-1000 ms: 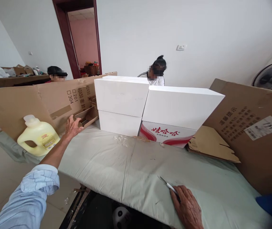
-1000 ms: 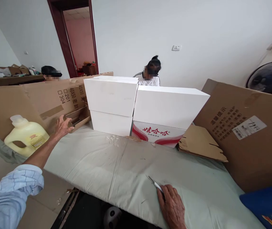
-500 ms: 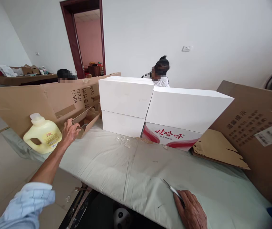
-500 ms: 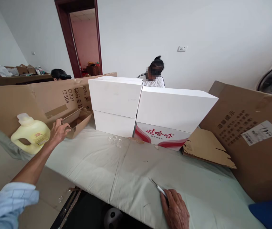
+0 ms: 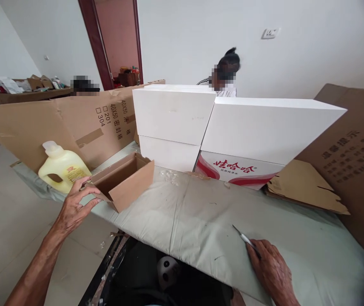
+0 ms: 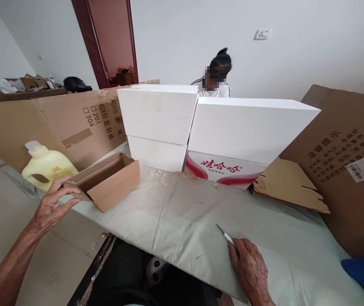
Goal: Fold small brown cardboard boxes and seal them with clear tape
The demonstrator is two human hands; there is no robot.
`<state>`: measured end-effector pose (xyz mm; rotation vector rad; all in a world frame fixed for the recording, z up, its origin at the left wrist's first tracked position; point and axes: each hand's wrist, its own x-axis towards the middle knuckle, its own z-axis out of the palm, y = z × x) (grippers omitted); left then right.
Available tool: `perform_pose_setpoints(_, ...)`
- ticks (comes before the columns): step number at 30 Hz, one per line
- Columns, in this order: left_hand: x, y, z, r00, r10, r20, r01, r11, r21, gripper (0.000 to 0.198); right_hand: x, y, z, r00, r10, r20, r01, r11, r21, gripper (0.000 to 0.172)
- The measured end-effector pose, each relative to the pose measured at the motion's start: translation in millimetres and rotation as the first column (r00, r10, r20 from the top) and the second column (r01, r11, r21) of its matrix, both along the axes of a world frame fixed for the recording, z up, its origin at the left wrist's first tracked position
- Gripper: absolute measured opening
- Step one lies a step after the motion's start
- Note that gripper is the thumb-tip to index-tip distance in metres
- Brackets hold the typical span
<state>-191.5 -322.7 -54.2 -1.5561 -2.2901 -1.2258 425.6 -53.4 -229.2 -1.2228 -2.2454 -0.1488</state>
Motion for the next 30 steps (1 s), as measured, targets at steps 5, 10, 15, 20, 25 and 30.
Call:
perform_pose_setpoints(5, 19, 15, 2.7, 0.984, -0.177, -0.015, 0.177, 0.984, 0.001, 0.022, -21, -8, 26.0, 0.996, 0.044, -0.082, -0.045, 0.999, -0.009, 0.055)
perform_pose_setpoints(10, 50, 35, 13.9, 0.928, -0.373, -0.010, 0.372, 0.926, -0.063, 0.016, -68, -24, 62.2, 0.931, 0.141, -0.336, -0.223, 0.950, -0.219, 0.051)
perform_pose_setpoints(15, 84, 45, 14.1, 0.824, -0.564, 0.048, 0.565, 0.814, -0.131, 0.036, -106, -36, 75.3, 0.867, 0.266, -0.421, -0.445, 0.794, -0.415, 0.092)
perform_pose_setpoints(20, 101, 47, -22.6, 0.810, -0.548, 0.208, 0.573, 0.815, -0.089, 0.109, -126, -38, 71.9, 0.823, 0.353, -0.445, -0.550, 0.689, -0.471, 0.092)
perform_pose_setpoints(25, 116, 58, -67.7, 0.762, -0.610, 0.216, 0.642, 0.755, -0.135, 0.141, -143, -44, 75.3, 0.774, 0.367, -0.517, -0.609, 0.655, -0.447, 0.082)
perform_pose_setpoints(30, 130, 67, -77.0, 0.746, -0.614, 0.257, 0.654, 0.749, -0.108, 0.156, -146, -49, 87.5, 0.750, 0.301, -0.589, -0.619, 0.634, -0.464, 0.084)
